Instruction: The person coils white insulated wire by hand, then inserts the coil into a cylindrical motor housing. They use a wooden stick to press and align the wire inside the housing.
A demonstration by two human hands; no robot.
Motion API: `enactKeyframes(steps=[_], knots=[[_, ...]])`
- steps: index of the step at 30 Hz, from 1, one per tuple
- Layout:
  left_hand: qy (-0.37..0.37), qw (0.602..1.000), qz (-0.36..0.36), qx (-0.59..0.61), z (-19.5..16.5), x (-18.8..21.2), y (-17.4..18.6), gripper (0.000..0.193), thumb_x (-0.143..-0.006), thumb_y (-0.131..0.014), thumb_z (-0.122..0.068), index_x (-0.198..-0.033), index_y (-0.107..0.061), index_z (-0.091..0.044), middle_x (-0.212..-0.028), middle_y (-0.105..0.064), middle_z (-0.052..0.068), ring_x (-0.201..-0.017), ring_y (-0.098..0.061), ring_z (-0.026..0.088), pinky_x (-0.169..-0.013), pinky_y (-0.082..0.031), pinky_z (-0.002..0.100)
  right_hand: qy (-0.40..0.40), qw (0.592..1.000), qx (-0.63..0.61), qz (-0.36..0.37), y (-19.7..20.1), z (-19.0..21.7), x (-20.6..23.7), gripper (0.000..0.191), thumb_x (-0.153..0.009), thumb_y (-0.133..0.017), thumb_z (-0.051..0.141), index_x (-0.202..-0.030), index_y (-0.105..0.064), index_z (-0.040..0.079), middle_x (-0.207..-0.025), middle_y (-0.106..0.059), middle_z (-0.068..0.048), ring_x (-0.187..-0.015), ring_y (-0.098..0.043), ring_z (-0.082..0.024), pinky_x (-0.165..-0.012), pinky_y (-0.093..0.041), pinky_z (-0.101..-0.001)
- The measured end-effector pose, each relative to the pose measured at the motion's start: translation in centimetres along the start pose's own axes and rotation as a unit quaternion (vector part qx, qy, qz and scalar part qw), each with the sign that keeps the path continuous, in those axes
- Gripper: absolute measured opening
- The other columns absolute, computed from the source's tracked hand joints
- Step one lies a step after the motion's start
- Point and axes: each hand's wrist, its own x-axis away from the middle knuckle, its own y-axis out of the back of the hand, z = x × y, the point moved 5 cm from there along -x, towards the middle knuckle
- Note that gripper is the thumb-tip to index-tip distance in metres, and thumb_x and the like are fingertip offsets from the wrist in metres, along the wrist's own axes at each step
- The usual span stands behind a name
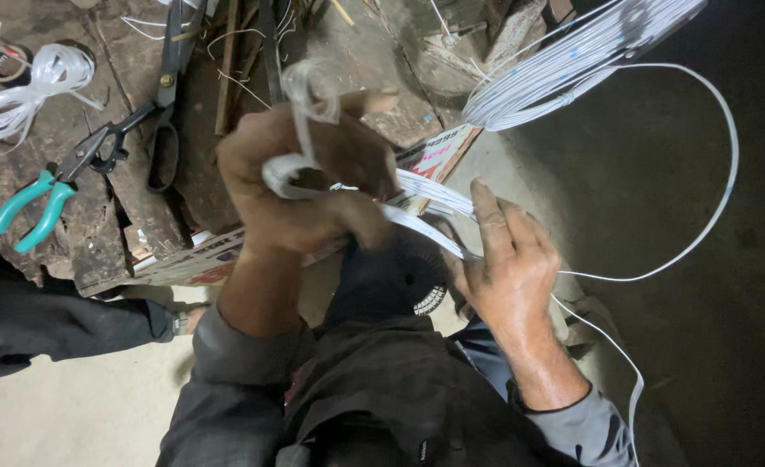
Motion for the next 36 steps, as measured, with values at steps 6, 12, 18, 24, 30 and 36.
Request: enactKeyframes(steps=[6, 12, 18, 24, 30, 36], knots=[[0.039, 0.998, -0.03, 0.039, 1.9, 0.4, 0.5, 0.031, -0.096, -0.079, -0.028, -0.101, -0.062, -0.003, -0.089, -0.067, 0.017, -0.076, -0.07, 0.024, -0.072, -0.064, 0.038, -0.083, 0.995, -0.034, 0.047, 0.4, -1.0, -0.1, 0.102, -0.057, -0.096, 0.027, -0.146, -0.054, 0.002, -0.099, -0.063, -0.019, -0.079, -0.065, -0.035, -0.075, -0.056, -0.0462], [0.051, 0.97, -0.097, 0.219, 3.7, -0.4, 3.1, 0.034, -0.104, -0.067, -0.037, -0.104, -0.062, -0.003, -0.085, -0.066, 0.013, -0.076, -0.069, 0.026, -0.081, -0.063, 0.049, 0.053, 0.997, -0.053, -0.027, 2.0, -1.1, 0.4, 0.117, -0.059, -0.095, 0.045, -0.151, -0.038, 0.002, -0.123, -0.063, -0.025, -0.101, -0.066, -0.039, -0.085, -0.058, -0.0461], [0.035, 0.978, -0.141, 0.149, 2.2, -0.4, 8.5, 0.034, -0.106, -0.064, -0.038, -0.104, -0.063, -0.004, -0.087, -0.067, 0.013, -0.079, -0.07, 0.026, -0.083, -0.062, 0.049, 0.068, 0.989, -0.06, -0.121, 4.0, -3.6, 3.2, 0.11, -0.077, -0.092, 0.055, -0.158, -0.037, 0.006, -0.136, -0.055, -0.021, -0.12, -0.062, -0.039, -0.099, -0.057, -0.05], [0.085, 0.988, -0.093, 0.092, 0.8, 0.1, 8.4, 0.035, -0.107, -0.061, -0.039, -0.104, -0.064, -0.004, -0.089, -0.068, 0.014, -0.081, -0.071, 0.026, -0.086, -0.061, 0.05, 0.019, 0.959, 0.155, -0.236, 6.1, -5.1, 8.1, 0.075, -0.09, -0.082, 0.055, -0.14, -0.05, 0.009, -0.123, -0.047, -0.012, -0.117, -0.05, -0.031, -0.098, -0.052, -0.0481], [0.087, 0.987, -0.099, 0.096, 1.6, 0.0, 8.8, 0.036, -0.109, -0.058, -0.04, -0.105, -0.065, -0.004, -0.09, -0.07, 0.014, -0.084, -0.071, 0.026, -0.088, -0.06, 0.05, -0.087, 0.975, 0.043, -0.202, 4.7, -8.5, 9.6, 0.048, -0.1, -0.086, 0.041, -0.125, -0.06, 0.008, -0.113, -0.06, -0.012, -0.106, -0.061, -0.027, -0.086, -0.058, -0.037], [0.053, 0.98, -0.144, 0.126, 2.6, -0.3, 10.1, 0.037, -0.111, -0.055, -0.04, -0.105, -0.065, -0.005, -0.092, -0.071, 0.014, -0.086, -0.072, 0.026, -0.091, -0.06, 0.05, -0.109, 0.991, 0.048, -0.068, 2.4, -7.2, 11.0, 0.019, -0.088, -0.079, 0.014, -0.094, -0.068, 0.0, -0.094, -0.066, -0.016, -0.09, -0.061, -0.033, -0.082, -0.05, -0.043]])
